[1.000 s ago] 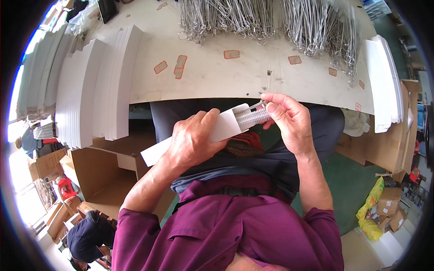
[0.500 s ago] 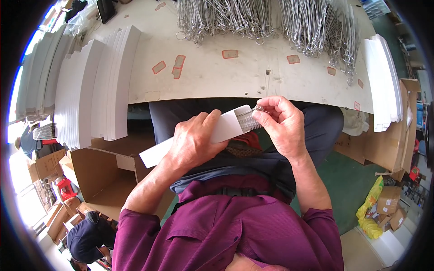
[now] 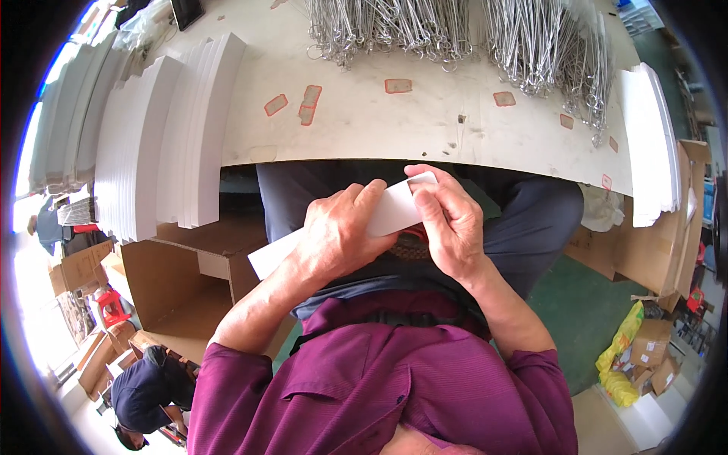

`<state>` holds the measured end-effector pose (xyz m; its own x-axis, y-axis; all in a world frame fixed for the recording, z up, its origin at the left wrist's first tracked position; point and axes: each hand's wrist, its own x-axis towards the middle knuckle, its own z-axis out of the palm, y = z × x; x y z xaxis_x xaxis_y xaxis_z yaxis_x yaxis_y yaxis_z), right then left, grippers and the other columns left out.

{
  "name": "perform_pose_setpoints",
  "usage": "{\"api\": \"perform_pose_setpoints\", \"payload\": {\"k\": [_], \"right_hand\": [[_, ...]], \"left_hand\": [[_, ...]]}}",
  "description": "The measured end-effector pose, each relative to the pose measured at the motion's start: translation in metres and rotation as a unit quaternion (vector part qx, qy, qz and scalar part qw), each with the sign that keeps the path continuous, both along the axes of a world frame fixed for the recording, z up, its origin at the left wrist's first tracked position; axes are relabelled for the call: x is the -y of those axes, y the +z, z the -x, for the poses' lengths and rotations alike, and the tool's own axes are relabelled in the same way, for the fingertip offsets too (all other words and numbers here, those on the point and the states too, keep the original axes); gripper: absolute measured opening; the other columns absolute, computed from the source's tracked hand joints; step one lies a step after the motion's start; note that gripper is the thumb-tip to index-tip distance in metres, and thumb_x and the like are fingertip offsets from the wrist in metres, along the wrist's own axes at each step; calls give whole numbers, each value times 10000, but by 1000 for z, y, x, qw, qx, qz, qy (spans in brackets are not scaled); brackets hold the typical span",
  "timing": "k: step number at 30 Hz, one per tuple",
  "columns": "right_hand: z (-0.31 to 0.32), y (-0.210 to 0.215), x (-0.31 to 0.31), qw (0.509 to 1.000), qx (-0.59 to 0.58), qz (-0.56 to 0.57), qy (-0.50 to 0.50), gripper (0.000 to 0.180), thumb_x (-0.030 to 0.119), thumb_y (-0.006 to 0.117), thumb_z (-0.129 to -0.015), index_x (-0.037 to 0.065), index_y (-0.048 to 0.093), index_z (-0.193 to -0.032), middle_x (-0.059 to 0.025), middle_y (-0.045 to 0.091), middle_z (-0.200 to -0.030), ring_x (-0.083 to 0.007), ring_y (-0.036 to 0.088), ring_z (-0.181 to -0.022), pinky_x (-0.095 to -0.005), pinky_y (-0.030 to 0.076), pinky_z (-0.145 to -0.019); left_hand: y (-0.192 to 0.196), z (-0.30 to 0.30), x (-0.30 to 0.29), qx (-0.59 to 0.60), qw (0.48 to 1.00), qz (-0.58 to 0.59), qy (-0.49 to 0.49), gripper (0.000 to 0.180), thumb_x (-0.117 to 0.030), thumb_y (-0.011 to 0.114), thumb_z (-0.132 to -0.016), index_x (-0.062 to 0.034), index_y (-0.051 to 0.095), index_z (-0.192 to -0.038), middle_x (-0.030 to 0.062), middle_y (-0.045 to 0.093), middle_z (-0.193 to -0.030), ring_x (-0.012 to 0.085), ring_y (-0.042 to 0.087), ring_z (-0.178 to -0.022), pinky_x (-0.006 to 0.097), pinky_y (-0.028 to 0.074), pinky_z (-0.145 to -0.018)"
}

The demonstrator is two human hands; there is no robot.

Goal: The recorder is placing bundles of wire brushes into small white cardboard boxes at a workbench.

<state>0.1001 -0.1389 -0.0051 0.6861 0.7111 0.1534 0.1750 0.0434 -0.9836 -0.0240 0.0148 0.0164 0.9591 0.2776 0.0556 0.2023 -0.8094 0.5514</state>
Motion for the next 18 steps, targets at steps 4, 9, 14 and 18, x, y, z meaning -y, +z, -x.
{"api": "perform_pose_setpoints", "payload": {"k": [4,9,14,18], "right_hand": [[-10,-4,10,998,36,-23,36,245,183,645,-1045,-36,718,-1125,-194,704,-1173,-233,717,-951,-314,578,-789],[-5,12,24,996,-11,52,74,323,167,601,-1065,-30,652,-1316,-187,728,-1156,-213,722,-992,-305,569,-859],[-15,20,32,987,-62,66,136,330,140,555,-1083,-29,632,-1356,-163,758,-1085,-181,729,-952,-303,566,-851],[-8,12,27,991,63,61,101,315,111,550,-1071,-22,631,-1345,-226,735,-1136,-285,743,-963,-343,574,-854]], "left_hand": [[0,2,-2,1,999,33,-2,596,-255,903,-719,-45,627,-1205,148,715,-922,344,736,-805,449,603,-680],[3,2,-4,-15,997,72,3,679,-242,908,-725,-41,608,-1299,196,731,-1014,376,745,-900,446,621,-767],[9,5,-4,-44,993,112,-8,748,-235,913,-728,-42,576,-1367,217,729,-1053,385,744,-947,442,622,-804],[4,5,-1,-39,993,114,-5,735,-229,913,-734,-38,582,-1361,217,731,-1048,379,749,-947,436,625,-806]]}}
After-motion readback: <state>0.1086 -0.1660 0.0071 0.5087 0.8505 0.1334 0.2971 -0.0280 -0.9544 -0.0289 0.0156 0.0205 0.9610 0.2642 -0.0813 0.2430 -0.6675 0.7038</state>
